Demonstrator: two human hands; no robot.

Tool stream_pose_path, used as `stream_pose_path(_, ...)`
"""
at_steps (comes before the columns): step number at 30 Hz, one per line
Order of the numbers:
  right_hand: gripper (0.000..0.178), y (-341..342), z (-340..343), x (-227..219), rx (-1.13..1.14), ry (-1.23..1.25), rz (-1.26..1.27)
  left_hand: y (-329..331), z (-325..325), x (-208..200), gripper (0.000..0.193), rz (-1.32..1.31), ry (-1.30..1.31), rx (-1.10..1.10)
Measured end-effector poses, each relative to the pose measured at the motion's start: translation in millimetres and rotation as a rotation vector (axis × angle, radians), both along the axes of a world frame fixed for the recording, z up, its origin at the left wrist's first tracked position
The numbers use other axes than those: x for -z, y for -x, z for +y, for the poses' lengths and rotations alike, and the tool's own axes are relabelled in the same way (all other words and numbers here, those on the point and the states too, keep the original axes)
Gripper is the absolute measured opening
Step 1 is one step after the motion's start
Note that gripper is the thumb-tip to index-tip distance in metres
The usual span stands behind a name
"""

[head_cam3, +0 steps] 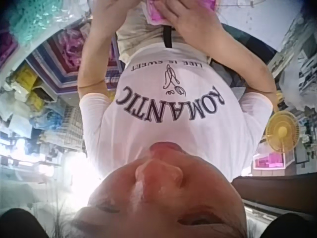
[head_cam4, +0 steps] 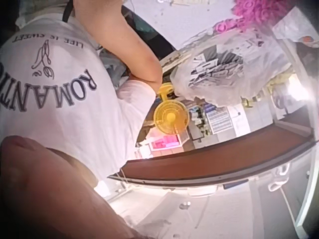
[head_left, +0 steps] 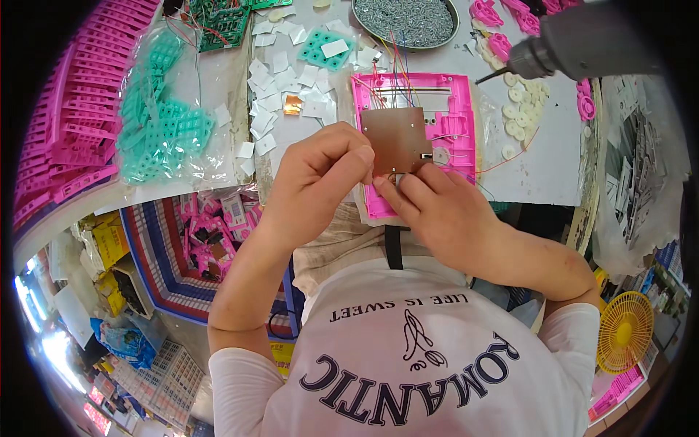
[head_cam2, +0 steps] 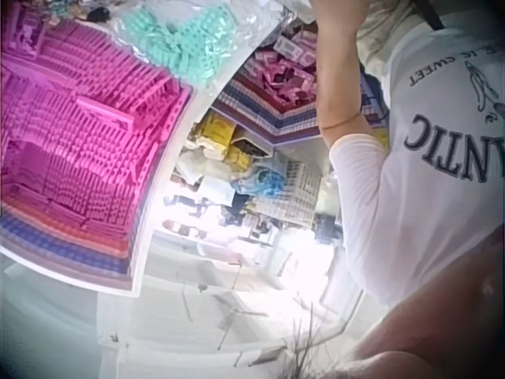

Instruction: Assembling small decorative parts and components into a plastic frame using a glue gun.

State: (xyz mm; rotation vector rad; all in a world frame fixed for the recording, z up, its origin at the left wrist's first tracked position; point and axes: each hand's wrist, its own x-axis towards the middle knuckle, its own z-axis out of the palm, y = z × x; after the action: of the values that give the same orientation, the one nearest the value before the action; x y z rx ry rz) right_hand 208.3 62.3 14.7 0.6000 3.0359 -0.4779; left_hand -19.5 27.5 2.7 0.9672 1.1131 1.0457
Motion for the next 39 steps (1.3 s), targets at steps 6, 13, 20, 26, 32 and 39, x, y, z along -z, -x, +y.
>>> stream_pose_path(6,0.054,-10,20,-8,-0.144,0.165,-0.023,-3,-3,11,0.024,-0.01,-0.06,-0.094)
stream_pose_path(13,0.045,-13,8,6,0.042,0.19,0.151,-13,-3,9,0.051,-0.123,-0.041,-0.071)
stream_pose_path(20,0.047,-29,24,-10,0.189,0.329,0.479,-24,-2,6,0.05,0.015,-0.288,0.051)
stream_pose_path(26,0.035,-13,37,-12,0.256,0.356,0.71,-28,3,1,0.066,0.228,-0.321,0.207)
stream_pose_path(32,0.023,-29,45,-7,0.37,0.579,0.621,-18,-12,3,0.023,0.744,-0.562,0.105)
stream_pose_path(39,0.012,-21,35,2,0.661,1.063,0.805,-9,-25,15,0.031,1.138,-0.759,0.31)
